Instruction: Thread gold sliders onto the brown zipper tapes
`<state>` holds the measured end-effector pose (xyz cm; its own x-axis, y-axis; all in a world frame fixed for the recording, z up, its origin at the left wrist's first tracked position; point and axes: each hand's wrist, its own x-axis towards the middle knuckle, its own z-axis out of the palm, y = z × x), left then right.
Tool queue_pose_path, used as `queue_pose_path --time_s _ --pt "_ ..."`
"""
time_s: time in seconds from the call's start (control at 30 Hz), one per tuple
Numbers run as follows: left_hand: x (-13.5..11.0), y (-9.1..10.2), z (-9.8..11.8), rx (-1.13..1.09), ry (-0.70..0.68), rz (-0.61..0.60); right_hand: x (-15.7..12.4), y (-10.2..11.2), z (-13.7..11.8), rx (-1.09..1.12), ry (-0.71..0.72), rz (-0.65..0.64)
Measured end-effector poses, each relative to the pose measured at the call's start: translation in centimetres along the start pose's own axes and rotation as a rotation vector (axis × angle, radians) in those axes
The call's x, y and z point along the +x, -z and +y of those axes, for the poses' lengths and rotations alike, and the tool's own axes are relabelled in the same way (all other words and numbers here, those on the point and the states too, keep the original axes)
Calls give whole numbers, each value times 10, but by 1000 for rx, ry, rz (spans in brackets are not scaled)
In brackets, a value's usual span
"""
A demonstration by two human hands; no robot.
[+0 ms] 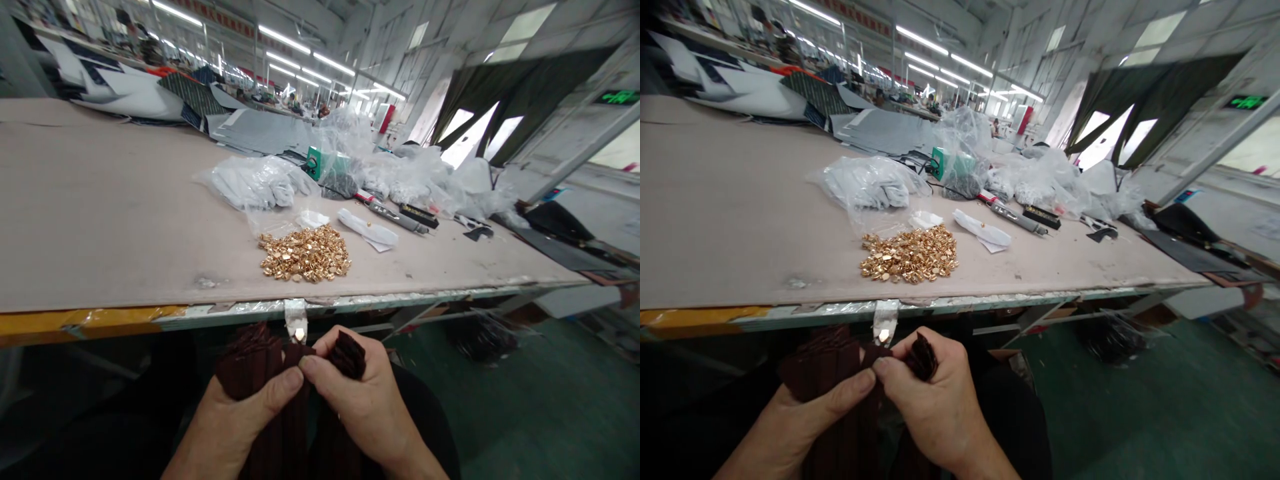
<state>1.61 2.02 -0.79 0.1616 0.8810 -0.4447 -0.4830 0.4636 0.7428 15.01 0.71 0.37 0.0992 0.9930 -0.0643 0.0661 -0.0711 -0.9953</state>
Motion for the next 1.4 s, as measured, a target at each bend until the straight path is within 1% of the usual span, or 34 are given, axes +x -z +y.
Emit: queue_pose_path --time_s 0.1,0.17,0.23,0.3,0.37,0.43,0.5,0.53,0.6,0.63,0.67,0.7,0.77,0.8,0.87,0.93,1.03,1.1,1.23,1.3,1.4 --pt "0 4 2 97 -30 71 -1 1 2 23 16 -10" --pt "2 7 1 149 -76 89 -2 1 6 -32 60 -16" --pt "3 10 -1 184 -115 65 -4 2 10 -158 167 -18" --pt "4 12 -3 177 -104 23 -5 4 14 -304 360 -15" --pt "4 15 -4 117 -8 -23 -6 6 17 -429 593 -39" --pt "5 17 -4 21 138 -55 -7 9 17 -519 767 -73" --pt "7 19 -5 -63 255 -64 -8 10 17 -594 851 -111" --pt "8 20 -5 -95 287 -57 -9 10 17 -617 872 -127" --pt "10 21 -6 -130 306 -40 -11 9 17 -609 901 -139" --pt "10 20 -6 -133 302 -35 -11 8 18 -572 897 -122" --pt "10 20 -5 -123 292 -34 -11 6 17 -516 856 -82" --pt "9 19 -5 -105 279 -38 -11 4 17 -445 776 -32" --pt "7 16 -5 -72 254 -43 -10 0 16 -288 525 36" --pt "6 15 -5 -69 246 -43 -10 -1 15 -215 395 40" --pt "4 14 -4 -102 253 -47 -8 -3 14 -57 201 17" --pt "5 13 -3 -162 284 -70 -5 -5 16 146 54 -22" --pt "8 14 0 -177 302 -163 0 -6 21 460 -169 -108" --pt "10 14 2 -148 293 -203 3 -6 24 563 -259 -136" --pt "13 13 2 -120 297 -199 9 -6 24 620 -373 -85" --pt "15 13 2 -111 299 -191 11 -6 23 627 -402 -62" --pt "17 13 3 -101 299 -183 13 -6 22 623 -406 -62"
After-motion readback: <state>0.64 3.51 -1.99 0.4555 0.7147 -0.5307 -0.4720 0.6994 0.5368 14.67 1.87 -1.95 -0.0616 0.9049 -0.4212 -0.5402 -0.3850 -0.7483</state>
